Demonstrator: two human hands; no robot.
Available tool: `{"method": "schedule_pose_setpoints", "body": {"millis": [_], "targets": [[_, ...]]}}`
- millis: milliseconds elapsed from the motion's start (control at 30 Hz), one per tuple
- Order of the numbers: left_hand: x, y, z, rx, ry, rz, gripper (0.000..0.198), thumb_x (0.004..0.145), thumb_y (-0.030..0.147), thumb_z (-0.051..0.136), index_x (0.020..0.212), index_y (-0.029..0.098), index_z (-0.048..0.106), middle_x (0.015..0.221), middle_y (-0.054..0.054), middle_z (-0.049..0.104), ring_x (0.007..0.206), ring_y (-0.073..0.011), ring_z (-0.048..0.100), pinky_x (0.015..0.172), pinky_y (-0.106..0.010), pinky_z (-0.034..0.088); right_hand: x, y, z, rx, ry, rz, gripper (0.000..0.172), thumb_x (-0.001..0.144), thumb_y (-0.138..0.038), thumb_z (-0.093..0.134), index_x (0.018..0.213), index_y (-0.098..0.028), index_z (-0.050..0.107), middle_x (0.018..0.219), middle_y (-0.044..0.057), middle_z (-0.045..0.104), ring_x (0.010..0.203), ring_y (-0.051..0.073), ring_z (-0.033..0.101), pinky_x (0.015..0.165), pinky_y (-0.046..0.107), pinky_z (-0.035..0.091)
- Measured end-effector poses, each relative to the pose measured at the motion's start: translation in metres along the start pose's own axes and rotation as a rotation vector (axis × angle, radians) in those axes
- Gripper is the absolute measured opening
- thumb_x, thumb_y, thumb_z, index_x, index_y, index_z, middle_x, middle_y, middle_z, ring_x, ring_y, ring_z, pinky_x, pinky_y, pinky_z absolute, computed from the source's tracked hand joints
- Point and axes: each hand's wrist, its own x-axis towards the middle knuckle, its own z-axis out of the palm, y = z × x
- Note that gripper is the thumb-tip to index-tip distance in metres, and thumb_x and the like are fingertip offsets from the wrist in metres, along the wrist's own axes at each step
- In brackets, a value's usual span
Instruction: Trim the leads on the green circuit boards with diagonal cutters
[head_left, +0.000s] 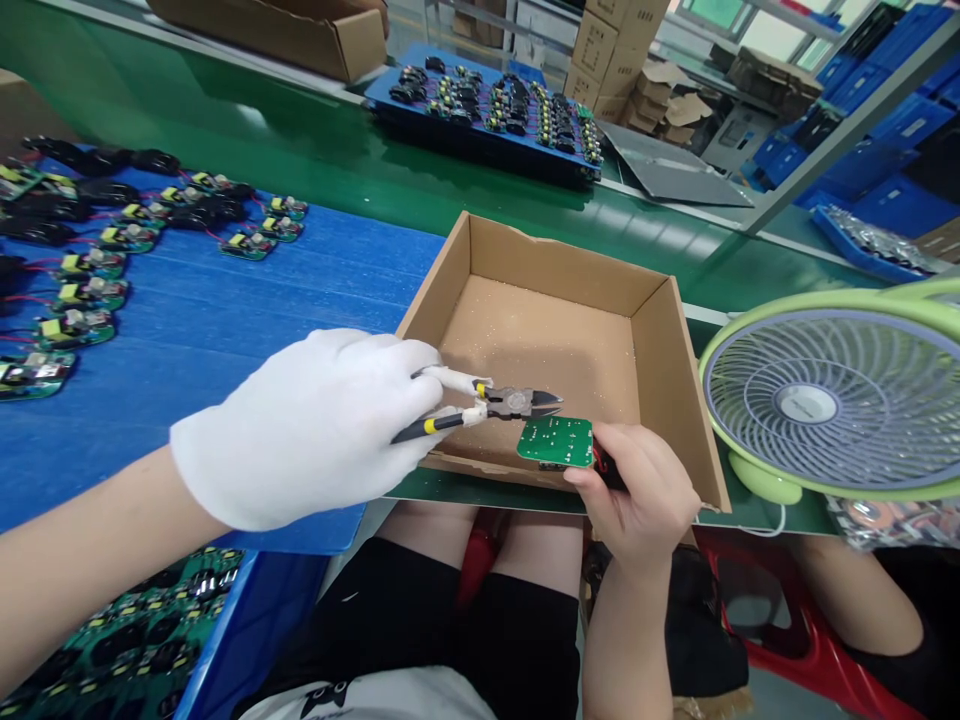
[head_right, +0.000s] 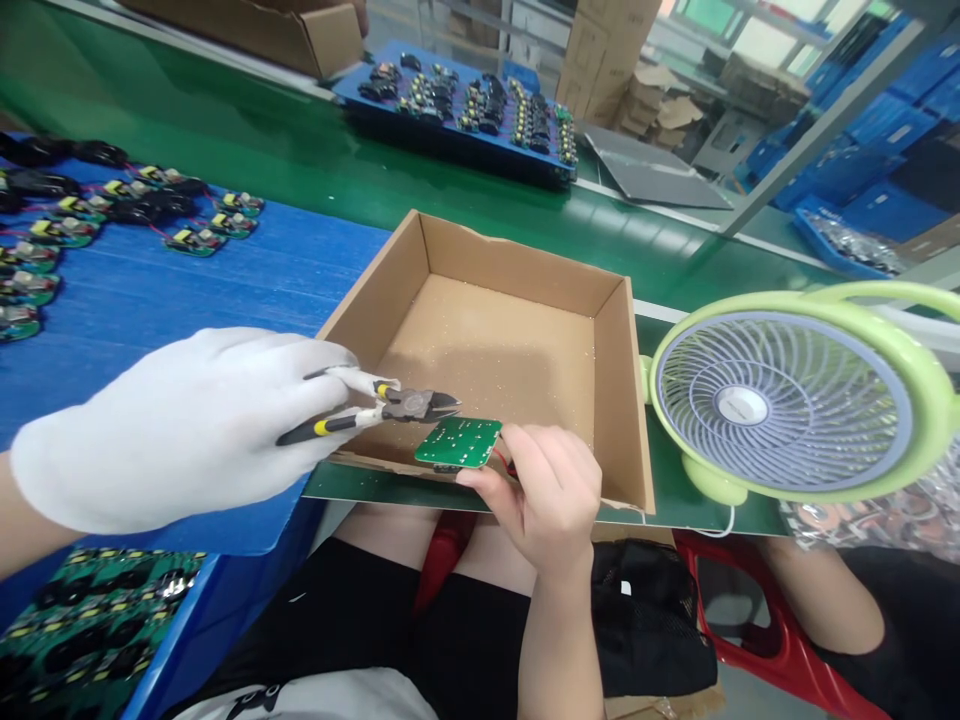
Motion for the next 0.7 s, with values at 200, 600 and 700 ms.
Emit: {"method": "schedule_pose_setpoints", "body": {"millis": [200,600,700], "targets": [[0.0,-0.001,0.0,0.025,-0.011,0.012,0.027,0.104,0.023,0.049,0.103,0.02,0.076,0.095,-0.011,0.081,0.071,-0.03,0.074,0.062,-0.04,0.05,0.001,0.0,0.001,0.003,0.019,0.0,0.034,0.118,-0.048,0.062,0.103,-0.02,0.074,0.067,0.0,0.069,0.06,0.016,0.064,0.062,0.028,0.05],[0.008,0.015,-0.004,0.043,0.041,-0.069,0.028,0.101,0.017,0.05,0.097,0.02,0.077,0.082,-0.007,0.076,0.064,-0.0257,0.068,0.06,-0.038,0.041,0.003,-0.003,0.003,-0.045,0.044,-0.03,0.024,0.115,-0.042,0.071,0.108,-0.019,0.073,0.069,0.0,0.073,0.059,0.015,0.066,0.063,0.027,0.052],[0.009,0.016,-0.003,0.0,0.051,-0.047,0.031,0.101,0.017,0.048,0.1,0.02,0.079,0.08,-0.009,0.075,0.062,-0.0292,0.069,0.059,-0.041,0.042,0.004,-0.003,0.002,-0.056,0.039,-0.033,0.014,0.113,-0.033,0.075,0.108,-0.02,0.072,0.068,-0.001,0.073,0.059,0.015,0.068,0.064,0.027,0.052]]}}
